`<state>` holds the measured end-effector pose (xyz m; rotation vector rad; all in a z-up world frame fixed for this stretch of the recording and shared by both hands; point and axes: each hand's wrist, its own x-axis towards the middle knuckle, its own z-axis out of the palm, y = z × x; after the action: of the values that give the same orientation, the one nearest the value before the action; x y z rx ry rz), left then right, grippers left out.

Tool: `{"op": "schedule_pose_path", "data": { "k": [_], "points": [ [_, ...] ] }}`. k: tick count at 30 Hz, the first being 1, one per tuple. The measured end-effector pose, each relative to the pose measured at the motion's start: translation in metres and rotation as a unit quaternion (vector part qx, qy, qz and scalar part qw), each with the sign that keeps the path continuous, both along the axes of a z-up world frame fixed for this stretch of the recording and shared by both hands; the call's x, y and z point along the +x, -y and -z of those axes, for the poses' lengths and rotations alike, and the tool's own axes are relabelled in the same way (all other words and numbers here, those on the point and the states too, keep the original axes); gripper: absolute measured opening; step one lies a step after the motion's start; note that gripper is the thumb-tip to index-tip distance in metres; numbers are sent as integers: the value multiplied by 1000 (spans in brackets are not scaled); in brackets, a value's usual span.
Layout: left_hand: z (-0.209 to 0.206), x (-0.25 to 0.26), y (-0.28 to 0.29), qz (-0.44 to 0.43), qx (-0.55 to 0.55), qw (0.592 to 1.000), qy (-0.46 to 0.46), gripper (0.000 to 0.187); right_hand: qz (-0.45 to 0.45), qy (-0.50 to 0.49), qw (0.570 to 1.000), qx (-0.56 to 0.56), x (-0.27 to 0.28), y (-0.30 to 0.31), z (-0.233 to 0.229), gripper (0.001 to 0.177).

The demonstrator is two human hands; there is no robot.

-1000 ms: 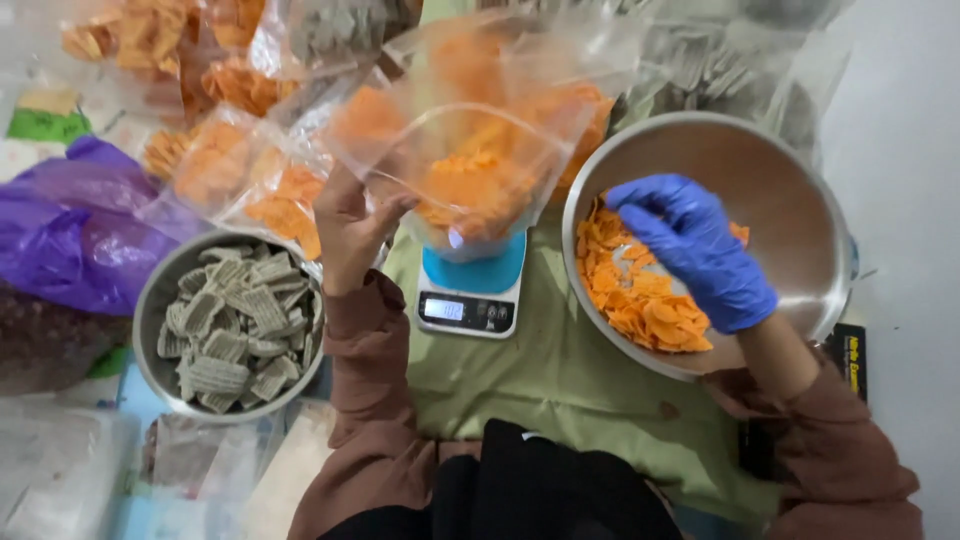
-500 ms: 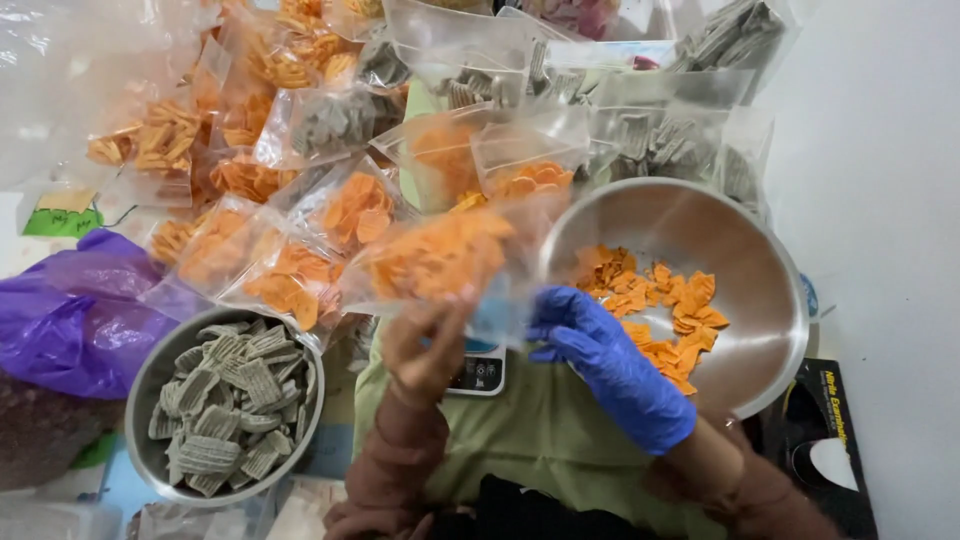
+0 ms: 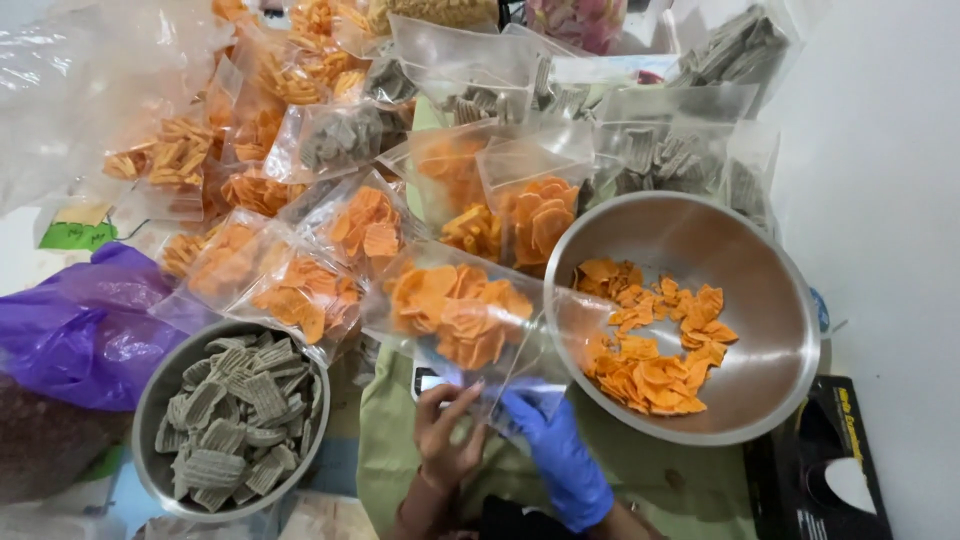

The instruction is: The person fills plastic bags with orange chips from a bowl, weighs them on a digital scale, and organizes them on a table alongside other bags of food.

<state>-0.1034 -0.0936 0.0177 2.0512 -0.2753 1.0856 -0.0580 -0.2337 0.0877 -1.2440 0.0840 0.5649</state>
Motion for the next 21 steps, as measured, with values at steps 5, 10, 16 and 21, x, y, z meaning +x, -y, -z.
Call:
{"op": "schedule_pose_path", "data": {
  "k": [5,10,16,21],
  "points": [
    [70,-27,4,-19,-361,928,-87,21,78,169,981,-58,-14,-13,106,9],
    [98,-31,2,84,-530,806,-249,16,77,203,976,-27,-28,-27,98,10],
    [62,-29,-10,129,-479,827,-263,29,99,275,955,-40,-28,-33,92,12],
    [68,-31,-22,175,-487,813,-266,29,116,256,958,-65,-33,-38,115,5]
  ]
}}
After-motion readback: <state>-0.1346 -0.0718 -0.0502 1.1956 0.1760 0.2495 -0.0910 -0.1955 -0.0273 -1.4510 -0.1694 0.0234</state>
